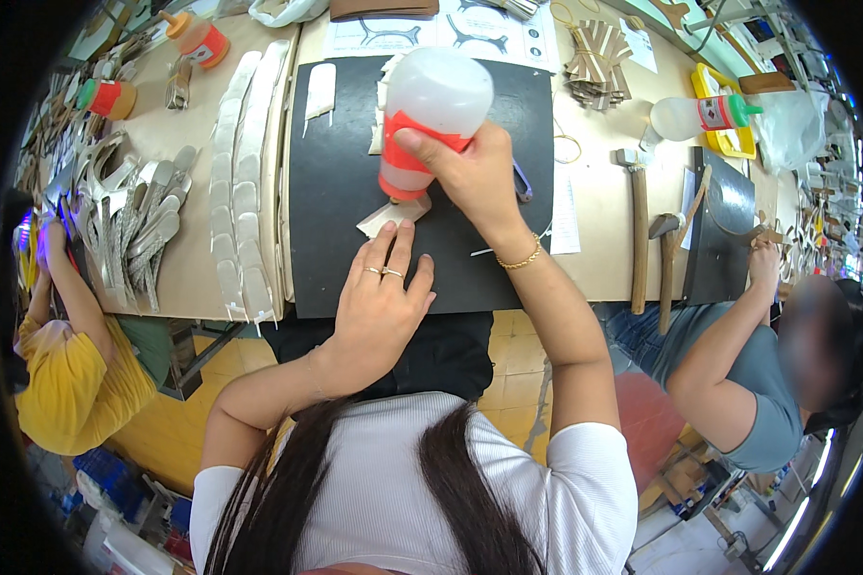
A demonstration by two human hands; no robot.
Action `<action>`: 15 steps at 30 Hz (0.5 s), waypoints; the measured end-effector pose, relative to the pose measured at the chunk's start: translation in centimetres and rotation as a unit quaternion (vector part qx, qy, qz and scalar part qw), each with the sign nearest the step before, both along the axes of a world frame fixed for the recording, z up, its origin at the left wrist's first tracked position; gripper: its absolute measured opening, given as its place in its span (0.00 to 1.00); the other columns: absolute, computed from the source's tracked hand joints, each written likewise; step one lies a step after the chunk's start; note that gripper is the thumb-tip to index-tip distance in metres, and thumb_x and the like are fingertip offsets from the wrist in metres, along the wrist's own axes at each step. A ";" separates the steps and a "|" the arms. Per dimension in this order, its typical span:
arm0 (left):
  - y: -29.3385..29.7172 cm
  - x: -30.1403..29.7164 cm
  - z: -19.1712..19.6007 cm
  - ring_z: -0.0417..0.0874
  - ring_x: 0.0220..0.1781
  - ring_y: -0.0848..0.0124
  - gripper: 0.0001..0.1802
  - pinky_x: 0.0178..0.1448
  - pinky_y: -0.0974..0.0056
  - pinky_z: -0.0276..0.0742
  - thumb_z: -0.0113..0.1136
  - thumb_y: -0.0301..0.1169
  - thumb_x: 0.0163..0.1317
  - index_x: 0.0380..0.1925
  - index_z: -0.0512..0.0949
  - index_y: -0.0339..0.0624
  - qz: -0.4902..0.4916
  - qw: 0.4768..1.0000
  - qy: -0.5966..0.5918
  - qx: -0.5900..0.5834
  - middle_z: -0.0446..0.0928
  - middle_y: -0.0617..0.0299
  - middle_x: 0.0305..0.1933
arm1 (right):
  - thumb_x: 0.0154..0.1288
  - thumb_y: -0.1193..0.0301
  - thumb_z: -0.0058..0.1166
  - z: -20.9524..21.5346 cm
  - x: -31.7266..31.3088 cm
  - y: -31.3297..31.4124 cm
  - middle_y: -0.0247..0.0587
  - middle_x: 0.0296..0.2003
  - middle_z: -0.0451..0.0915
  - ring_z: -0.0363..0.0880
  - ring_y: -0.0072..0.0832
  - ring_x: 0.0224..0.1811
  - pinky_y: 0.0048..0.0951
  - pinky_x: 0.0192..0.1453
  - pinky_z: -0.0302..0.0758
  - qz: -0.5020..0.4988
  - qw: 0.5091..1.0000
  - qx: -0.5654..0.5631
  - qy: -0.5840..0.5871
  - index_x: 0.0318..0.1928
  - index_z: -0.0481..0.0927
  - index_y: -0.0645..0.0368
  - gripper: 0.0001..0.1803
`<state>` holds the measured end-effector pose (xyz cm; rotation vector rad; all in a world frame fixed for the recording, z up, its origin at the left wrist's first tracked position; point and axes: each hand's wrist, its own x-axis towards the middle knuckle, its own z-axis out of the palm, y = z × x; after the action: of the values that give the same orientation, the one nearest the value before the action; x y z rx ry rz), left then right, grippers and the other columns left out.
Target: The person repeatedly applies glue from a red squeeze bottle onto small rectangular craft pieces on a black mat, then stacks them. The person handles the pieces one at a time and places them in a growing pile on the table.
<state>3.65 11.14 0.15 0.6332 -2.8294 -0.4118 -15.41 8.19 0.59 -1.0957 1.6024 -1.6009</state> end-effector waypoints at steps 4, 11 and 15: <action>0.4 -0.2 -0.3 0.69 0.66 0.44 0.23 0.69 0.46 0.68 0.70 0.33 0.51 0.47 0.79 0.34 0.010 1.000 0.005 -0.014 0.67 0.35 0.65 | 0.56 0.62 0.72 0.0 2.0 -0.7 0.43 0.37 0.88 0.86 0.26 0.39 0.29 0.46 0.81 0.051 0.998 0.021 -0.010 0.46 0.83 0.67 0.23; 0.0 -0.2 0.2 0.70 0.64 0.45 0.24 0.68 0.48 0.68 0.70 0.34 0.51 0.48 0.79 0.35 0.007 1.000 0.010 -0.001 0.68 0.36 0.63 | 0.57 0.59 0.72 0.3 2.4 -0.7 0.44 0.41 0.87 0.85 0.26 0.43 0.30 0.48 0.81 0.047 0.998 0.005 -0.043 0.48 0.82 0.67 0.26; -0.7 -0.1 0.7 0.70 0.64 0.47 0.24 0.67 0.49 0.68 0.70 0.35 0.54 0.49 0.78 0.37 0.000 1.000 0.005 0.027 0.69 0.39 0.63 | 0.59 0.62 0.71 0.6 -0.6 0.3 0.43 0.42 0.86 0.84 0.26 0.43 0.29 0.49 0.80 -0.042 0.999 -0.013 -0.005 0.49 0.81 0.68 0.25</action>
<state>3.54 10.44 0.86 0.6398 -2.8172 -0.4928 -15.96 8.48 1.16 -1.0430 1.6452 -1.6835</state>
